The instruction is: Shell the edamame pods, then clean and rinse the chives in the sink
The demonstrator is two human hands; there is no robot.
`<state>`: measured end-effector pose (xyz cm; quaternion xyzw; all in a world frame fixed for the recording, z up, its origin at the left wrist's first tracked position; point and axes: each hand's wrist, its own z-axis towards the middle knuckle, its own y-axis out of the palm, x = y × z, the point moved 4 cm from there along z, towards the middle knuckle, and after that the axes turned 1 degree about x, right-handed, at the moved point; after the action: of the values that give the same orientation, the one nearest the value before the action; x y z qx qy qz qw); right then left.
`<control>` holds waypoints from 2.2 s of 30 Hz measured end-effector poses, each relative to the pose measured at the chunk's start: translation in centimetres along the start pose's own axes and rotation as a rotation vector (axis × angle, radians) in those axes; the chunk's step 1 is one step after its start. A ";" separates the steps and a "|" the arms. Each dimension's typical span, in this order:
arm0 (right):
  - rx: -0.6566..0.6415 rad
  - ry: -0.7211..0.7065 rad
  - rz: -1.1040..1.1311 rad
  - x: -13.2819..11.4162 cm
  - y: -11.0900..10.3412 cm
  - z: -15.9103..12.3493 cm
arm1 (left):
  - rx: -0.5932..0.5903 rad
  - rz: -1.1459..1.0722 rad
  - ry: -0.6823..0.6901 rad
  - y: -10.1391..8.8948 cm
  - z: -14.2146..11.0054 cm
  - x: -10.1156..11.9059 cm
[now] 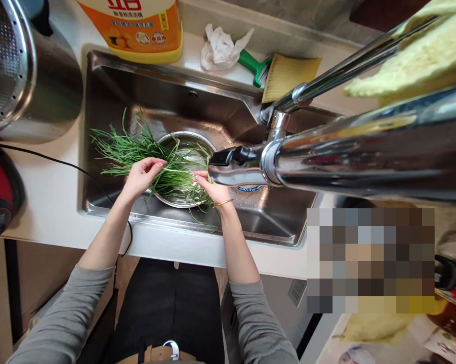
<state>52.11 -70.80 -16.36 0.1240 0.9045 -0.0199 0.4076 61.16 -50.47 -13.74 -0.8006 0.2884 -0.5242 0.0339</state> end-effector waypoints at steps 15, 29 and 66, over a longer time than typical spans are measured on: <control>0.262 0.106 -0.112 2.2 0.5 3.6 | -0.103 0.530 0.127 4.7 1.2 -1.9; 0.189 0.265 -0.717 0.5 0.5 3.3 | -0.266 1.067 0.044 8.2 5.6 -4.8; 0.273 0.030 0.319 -1.9 3.3 -1.5 | -0.425 0.222 0.114 4.0 1.1 1.1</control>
<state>53.01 -67.81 -13.67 0.3198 0.8683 -0.0755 0.3717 60.70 -54.55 -14.75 -0.7225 0.4796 -0.4890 -0.0942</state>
